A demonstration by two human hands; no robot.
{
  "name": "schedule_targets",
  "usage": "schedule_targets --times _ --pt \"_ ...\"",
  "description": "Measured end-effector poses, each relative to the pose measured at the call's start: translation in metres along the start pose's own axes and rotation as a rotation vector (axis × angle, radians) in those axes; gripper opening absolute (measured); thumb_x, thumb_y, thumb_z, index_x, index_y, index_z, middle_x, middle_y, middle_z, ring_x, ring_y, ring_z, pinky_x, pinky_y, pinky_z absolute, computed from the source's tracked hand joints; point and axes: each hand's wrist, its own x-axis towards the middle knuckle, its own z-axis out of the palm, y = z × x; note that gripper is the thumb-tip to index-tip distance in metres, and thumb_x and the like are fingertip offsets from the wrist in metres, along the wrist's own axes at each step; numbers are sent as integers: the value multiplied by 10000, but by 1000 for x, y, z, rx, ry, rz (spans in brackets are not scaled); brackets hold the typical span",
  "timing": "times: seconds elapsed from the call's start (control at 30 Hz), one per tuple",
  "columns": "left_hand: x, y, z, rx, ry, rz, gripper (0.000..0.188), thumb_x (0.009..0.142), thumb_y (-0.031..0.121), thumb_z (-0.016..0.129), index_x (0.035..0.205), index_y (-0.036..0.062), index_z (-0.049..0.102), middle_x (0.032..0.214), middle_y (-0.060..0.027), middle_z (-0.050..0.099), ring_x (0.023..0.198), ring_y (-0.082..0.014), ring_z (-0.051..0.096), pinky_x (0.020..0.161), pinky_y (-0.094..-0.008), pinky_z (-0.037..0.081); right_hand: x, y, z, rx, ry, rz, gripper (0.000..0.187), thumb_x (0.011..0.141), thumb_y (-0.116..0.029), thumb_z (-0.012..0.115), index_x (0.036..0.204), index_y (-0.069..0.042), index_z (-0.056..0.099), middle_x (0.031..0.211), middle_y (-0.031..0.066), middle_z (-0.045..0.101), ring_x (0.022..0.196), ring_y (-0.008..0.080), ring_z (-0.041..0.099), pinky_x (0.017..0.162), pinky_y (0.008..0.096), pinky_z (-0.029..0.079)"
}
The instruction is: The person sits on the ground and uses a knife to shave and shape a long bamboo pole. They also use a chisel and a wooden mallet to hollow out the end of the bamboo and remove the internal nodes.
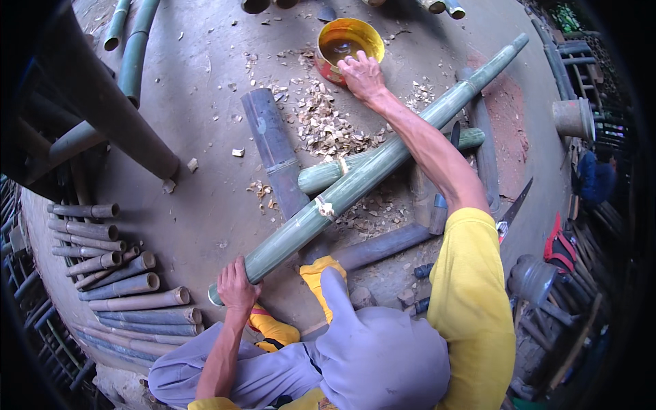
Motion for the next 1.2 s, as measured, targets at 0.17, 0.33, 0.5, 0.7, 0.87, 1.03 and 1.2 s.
schedule_targets --times 0.17,0.33,0.5,0.7,0.87,1.03,1.2 --pt "1 2 3 9 -8 28 683 503 187 790 1136 61 569 965 -99 637 872 -292 625 771 -403 492 -4 4 -6 47 161 141 169 863 -114 558 1012 -73 627 995 116 656 1015 264 580 791 404 508" --pt "-2 2 1 23 5 -3 693 500 192 792 1141 60 563 957 -95 629 854 -291 617 759 -409 489 -114 -15 -82 394 513 435 483 792 -91 694 1249 -22 553 1033 165 614 1013 302 563 915 419 466" --pt "-2 3 1 9 1 6 690 498 186 793 1139 71 562 932 -91 615 836 -296 607 752 -411 489 -316 -22 -82 208 182 901 713 802 -141 701 1421 -25 365 1185 219 493 1048 357 510 924 490 423" --pt "-1 7 3 10 14 7 659 520 194 790 1129 89 562 946 -96 622 867 -303 614 761 -406 501 -391 -48 -59 479 -198 1113 910 803 -155 685 1527 -79 139 1181 286 525 1068 446 518 950 509 405" --pt "5 3 -5 -37 -59 -14 606 549 226 790 1092 96 555 934 -107 638 889 -324 633 773 -430 517 -373 -35 -70 764 -62 1117 922 762 -95 654 1533 -190 157 978 258 608 870 415 606 828 500 471" --pt "10 3 -19 -123 -166 -53 574 554 245 803 1045 88 548 930 -134 650 905 -356 644 772 -457 524 -371 -79 -99 1132 312 1124 696 673 -91 611 1323 -101 362 955 154 547 811 272 572 772 420 476" --pt "6 0 -16 -108 -176 -61 574 554 253 804 1041 83 553 944 -133 649 907 -351 645 775 -449 525 -342 -156 -145 1217 -25 781 523 855 -129 622 1309 -86 367 930 201 596 818 313 633 740 449 512"
